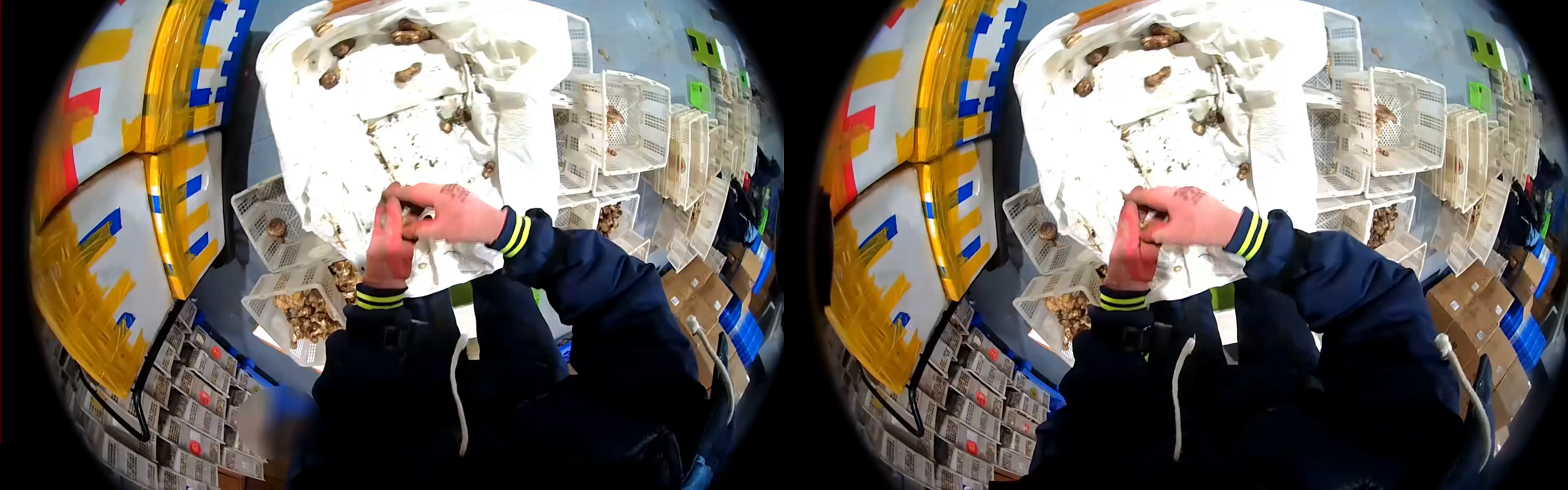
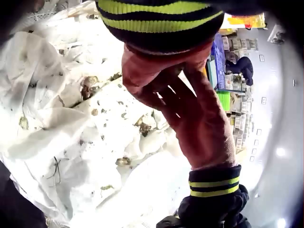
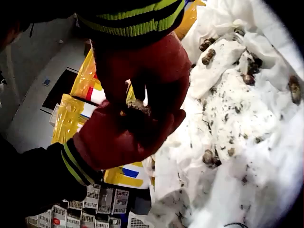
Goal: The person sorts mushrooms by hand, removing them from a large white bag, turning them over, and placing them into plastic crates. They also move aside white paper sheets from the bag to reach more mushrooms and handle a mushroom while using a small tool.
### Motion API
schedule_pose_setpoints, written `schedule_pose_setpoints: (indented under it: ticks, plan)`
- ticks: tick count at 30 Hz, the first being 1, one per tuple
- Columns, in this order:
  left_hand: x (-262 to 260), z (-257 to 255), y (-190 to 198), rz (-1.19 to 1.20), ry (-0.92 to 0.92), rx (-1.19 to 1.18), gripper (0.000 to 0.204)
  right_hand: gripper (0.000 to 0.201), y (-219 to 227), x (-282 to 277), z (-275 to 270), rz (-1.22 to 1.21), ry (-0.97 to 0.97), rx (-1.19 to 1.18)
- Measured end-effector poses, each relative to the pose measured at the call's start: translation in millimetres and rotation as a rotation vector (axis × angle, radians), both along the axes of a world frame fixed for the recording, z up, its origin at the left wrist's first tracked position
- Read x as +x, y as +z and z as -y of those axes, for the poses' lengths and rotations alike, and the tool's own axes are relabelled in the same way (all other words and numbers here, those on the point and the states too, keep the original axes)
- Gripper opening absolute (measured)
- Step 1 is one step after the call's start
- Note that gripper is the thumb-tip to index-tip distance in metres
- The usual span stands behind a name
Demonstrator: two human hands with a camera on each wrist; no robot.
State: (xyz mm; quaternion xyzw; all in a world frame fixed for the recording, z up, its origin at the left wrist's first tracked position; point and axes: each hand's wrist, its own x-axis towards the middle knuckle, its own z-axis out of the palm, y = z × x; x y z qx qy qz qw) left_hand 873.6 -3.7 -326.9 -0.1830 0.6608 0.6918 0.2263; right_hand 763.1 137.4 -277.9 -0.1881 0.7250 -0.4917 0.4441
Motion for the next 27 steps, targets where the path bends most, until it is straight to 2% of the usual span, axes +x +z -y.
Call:
schedule_pose_setpoints:
  ticks: [1, 2, 3, 4, 5, 6, 8, 9, 10, 11, 12, 13, 15, 17, 18, 19, 21, 23, 24, 25, 27]
  plan:
    - [-7, 1, 14, -0.244, -0.030, -0.203, 0.048, 0.044, -4, -6, 4, 0.008, -0.054, -0.033]
    - [-10, 5, 19, 0.109, 0.382, 0.269, 0.047, 0.042, -1, -23, 7, 0.088, -0.161, 0.041]
    - [-13, 10, 24, 0.470, 0.780, 0.750, 0.046, 0.038, -16, -39, 10, -0.115, -0.173, 0.193]
    - [-9, 17, 19, 0.483, 0.749, 0.719, 0.046, 0.035, -41, -58, 12, -0.390, -0.228, 0.170]
    - [-5, 21, 18, 0.571, 0.760, 0.618, 0.048, 0.035, -46, -78, 17, -0.562, -0.261, 0.225]
    - [2, 27, 13, 0.553, 0.750, 0.679, 0.048, 0.035, -72, -96, 20, -0.807, -0.244, 0.230]
    - [20, 33, 8, 0.534, 0.750, 0.738, 0.048, 0.032, -100, -122, 28, -0.891, -0.068, 0.461]
    - [21, 33, 15, 0.415, 0.740, 0.776, 0.047, 0.030, -116, -127, 30, -0.928, 0.035, 0.551]
    - [23, 36, 17, 0.295, 0.727, 0.811, 0.047, 0.028, -100, -128, 37, -0.749, 0.051, 0.587]
    - [27, 40, 14, 0.375, 0.759, 0.808, 0.047, 0.027, -87, -128, 44, -0.567, 0.073, 0.618]
    - [32, 45, 11, 0.316, 0.722, 0.871, 0.046, 0.033, -98, -128, 44, -0.733, -0.016, 0.610]
    - [35, 46, 9, 0.259, 0.681, 0.938, 0.046, 0.030, -94, -135, 45, -0.785, -0.125, 0.633]
    - [41, 45, 8, 0.295, 0.659, 0.903, 0.045, 0.028, -115, -162, 38, -1.092, -0.382, 0.531]
    - [43, 43, 17, 0.338, 0.636, 0.801, 0.041, 0.032, -135, -189, 36, -1.135, -0.335, 0.517]
    - [47, 43, 16, 0.361, 0.652, 0.805, 0.039, 0.038, -138, -191, 39, -0.761, -0.220, 0.692]
    - [49, 42, 17, 0.386, 0.668, 0.810, 0.037, 0.031, -137, -192, 40, -0.944, -0.162, 0.593]
    - [48, 42, 16, 0.471, 0.650, 0.732, 0.034, 0.033, -135, -191, 38, -0.947, -0.119, 0.638]
    - [39, 44, 24, 0.492, 0.585, 0.670, 0.033, 0.041, -132, -191, 34, -0.927, -0.214, 0.578]
    - [35, 44, 30, 0.463, 0.610, 0.647, 0.033, 0.042, -130, -188, 30, -0.747, -0.324, 0.536]
    - [33, 44, 28, 0.459, 0.611, 0.647, 0.033, 0.041, -131, -184, 25, -0.598, -0.401, 0.420]
    - [28, 44, 24, 0.388, 0.640, 0.627, 0.033, 0.042, -115, -159, 13, 0.046, -0.611, -0.168]
